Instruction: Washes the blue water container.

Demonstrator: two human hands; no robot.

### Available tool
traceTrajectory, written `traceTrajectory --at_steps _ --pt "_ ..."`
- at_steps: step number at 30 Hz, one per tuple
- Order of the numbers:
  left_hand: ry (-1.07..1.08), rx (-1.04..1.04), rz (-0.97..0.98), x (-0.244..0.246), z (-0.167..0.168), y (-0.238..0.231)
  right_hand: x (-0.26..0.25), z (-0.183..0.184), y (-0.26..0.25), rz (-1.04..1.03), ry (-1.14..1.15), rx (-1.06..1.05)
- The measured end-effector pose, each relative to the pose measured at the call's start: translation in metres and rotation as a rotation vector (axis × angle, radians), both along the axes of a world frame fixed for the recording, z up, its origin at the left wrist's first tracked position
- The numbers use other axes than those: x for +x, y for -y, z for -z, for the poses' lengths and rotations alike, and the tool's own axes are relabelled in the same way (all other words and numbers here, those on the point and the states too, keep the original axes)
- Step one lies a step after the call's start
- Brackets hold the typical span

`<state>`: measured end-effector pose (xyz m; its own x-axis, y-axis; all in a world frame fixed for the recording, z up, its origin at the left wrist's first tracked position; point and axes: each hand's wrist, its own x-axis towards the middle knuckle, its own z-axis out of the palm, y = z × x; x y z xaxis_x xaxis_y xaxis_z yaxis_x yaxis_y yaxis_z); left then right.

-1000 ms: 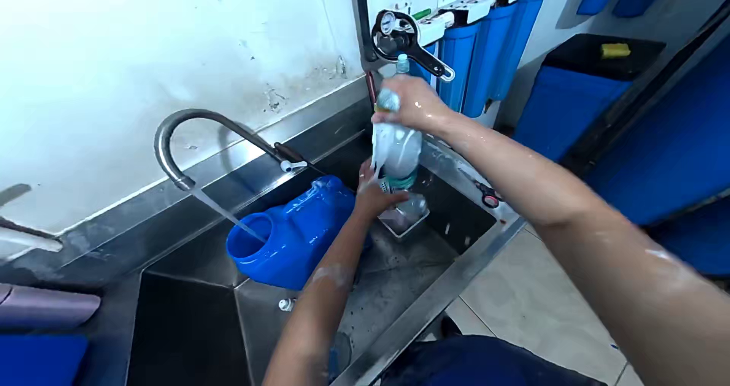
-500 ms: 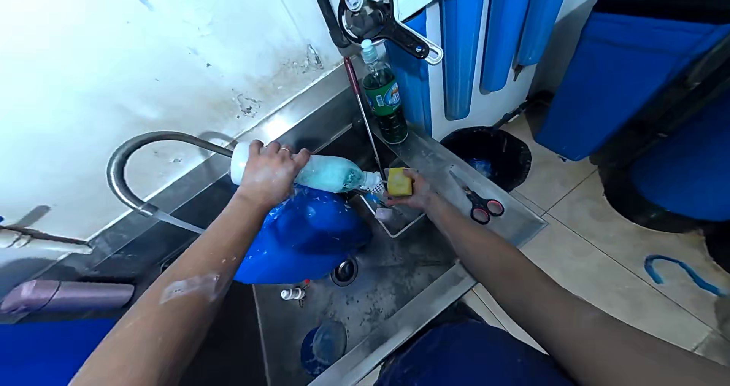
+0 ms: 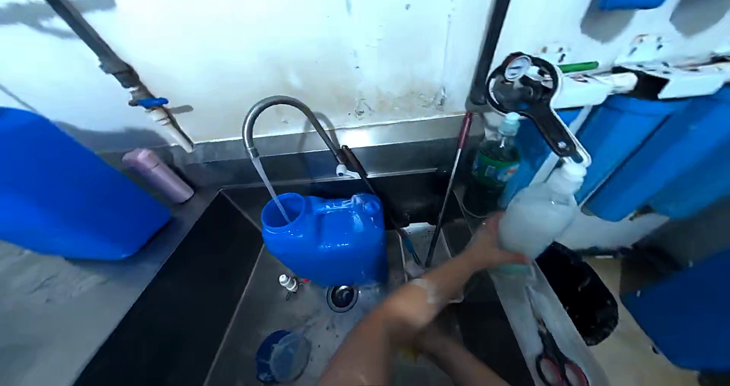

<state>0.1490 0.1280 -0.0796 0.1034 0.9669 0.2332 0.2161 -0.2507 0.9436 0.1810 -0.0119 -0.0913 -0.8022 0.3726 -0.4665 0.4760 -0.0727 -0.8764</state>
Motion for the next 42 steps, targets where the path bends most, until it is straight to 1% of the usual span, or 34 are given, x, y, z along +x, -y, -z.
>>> traceTrajectory --at_steps 1,2,4,6,7,8,9,10,11,12,13,14,15,16,18,20,21,22,23,24,25,26,27,28,29,30,32,33,34,35,37,39,40,42 --pt "-0.138 -0.02 -0.055 -0.02 -0.014 0.005 -0.01 0.019 -0.006 -0.066 0.001 0.033" --pt "-0.289 -0.064 -0.181 -0.049 -0.031 0.009 -0.016 0.032 -0.011 -0.123 0.026 0.035" --pt "-0.543 -0.214 -0.577 -0.131 -0.056 0.004 -0.021 0.031 -0.016 -0.244 0.107 -0.013" --pt "-0.642 -0.322 -1.004 -0.228 -0.065 -0.01 -0.027 0.033 -0.013 -0.315 0.134 -0.002" --pt "-0.699 -0.379 -1.146 -0.273 -0.066 -0.012 -0.028 0.033 -0.01 -0.342 0.133 0.001" --pt "-0.777 -0.453 -1.182 -0.306 -0.066 -0.009 -0.029 0.032 -0.01 -0.362 0.137 -0.006" --pt "-0.865 -0.463 -1.138 -0.324 -0.066 -0.003 -0.028 0.029 -0.01 -0.357 0.134 -0.021" --pt "-0.953 -0.39 -1.045 -0.334 -0.064 0.005 -0.026 0.027 -0.01 -0.322 0.122 -0.05" --pt "-1.03 -0.291 -0.921 -0.345 -0.062 0.017 -0.023 0.025 -0.015 -0.254 0.085 -0.075" --pt "-1.08 -0.277 -0.792 -0.357 -0.064 0.032 -0.018 0.024 -0.022 -0.16 0.001 -0.076" --pt "-1.103 -0.375 -0.671 -0.366 -0.071 0.055 -0.013 0.027 -0.03 -0.047 -0.128 -0.038" --pt "-1.117 -0.528 -0.564 -0.374 -0.078 0.081 -0.009 0.024 -0.04 0.064 -0.266 0.007" --pt "-1.132 -0.677 -0.497 -0.383 -0.081 0.106 -0.009 0.014 -0.055 0.157 -0.389 0.071" --pt "-1.189 -0.803 -0.445 -0.388 -0.083 0.124 -0.012 -0.002 -0.073 0.22 -0.479 0.169" --pt "-1.305 -0.935 -0.35 -0.382 -0.088 0.147 -0.023 -0.049 -0.109 0.307 -0.513 0.416" --pt "-1.35 -0.985 -0.275 -0.365 -0.097 0.16 -0.048 -0.086 -0.131 0.389 -0.396 0.628" --pt "-1.35 -0.991 -0.256 -0.36 -0.1 0.166 -0.074 -0.093 -0.135 0.402 -0.33 0.7" --pt "-1.324 -0.989 -0.251 -0.36 -0.1 0.172 -0.11 -0.084 -0.132 0.409 -0.256 0.793" --pt "-1.278 -0.978 -0.254 -0.365 -0.097 0.181 -0.156 -0.063 -0.116 0.403 -0.154 0.88" --pt "-1.227 -0.959 -0.262 -0.374 -0.091 0.19 -0.204 -0.042 -0.086 0.379 -0.049 0.979" --pt "-1.185 -0.932 -0.271 -0.382 -0.087 0.198 -0.246 -0.028 -0.05 0.37 -0.004 1.074" --pt "-1.165 -0.907 -0.273 -0.387 -0.084 0.204 -0.277 -0.019 -0.015 0.333 -0.051 1.148" --pt "-1.162 -0.884 -0.264 -0.39 -0.082 0.211 -0.293 -0.016 0.012 0.25 -0.12 1.17" --pt "-1.151 -0.86 -0.25 -0.389 -0.08 0.218 -0.292 -0.017 0.023 0.164 -0.159 1.192" --pt "-1.127 -0.817 -0.243 -0.387 -0.077 0.228 -0.278 -0.018 0.019 0.118 -0.159 1.214" --pt "-1.087 -0.752 -0.251 -0.384 -0.072 0.237 -0.258 -0.02 0.003 0.14 -0.114 1.238" --pt "-1.025 -0.671 -0.283 -0.376 -0.067 0.247 -0.221 -0.032 -0.035 0.301 0.141 1.112" --pt "-1.012 -0.65 -0.299 -0.373 -0.066 0.248 -0.219 -0.037 -0.043 0.391 0.256 1.028" --pt "-0.999 -0.648 -0.306 -0.371 -0.066 0.247 -0.23 -0.036 -0.038 0.454 0.303 1.013" --pt "-0.996 -0.653 -0.297 -0.372 -0.066 0.245 -0.25 -0.032 -0.02 0.459 0.289 1.057" --pt "-1.0 -0.659 -0.261 -0.376 -0.065 0.245 -0.288 -0.028 0.021 0.349 0.138 1.094" --pt "-1.008 -0.662 -0.217 -0.379 -0.067 0.254 -0.278 -0.034 0.014 0.248 0.114 1.082" --pt "-1.011 -0.657 -0.206 -0.377 -0.067 0.26 -0.259 -0.041 -0.003 0.297 0.201 1.05" --pt "-1.029 -0.657 -0.215 -0.37 -0.068 0.268 -0.225 -0.047 -0.033 0.506 0.353 0.968"
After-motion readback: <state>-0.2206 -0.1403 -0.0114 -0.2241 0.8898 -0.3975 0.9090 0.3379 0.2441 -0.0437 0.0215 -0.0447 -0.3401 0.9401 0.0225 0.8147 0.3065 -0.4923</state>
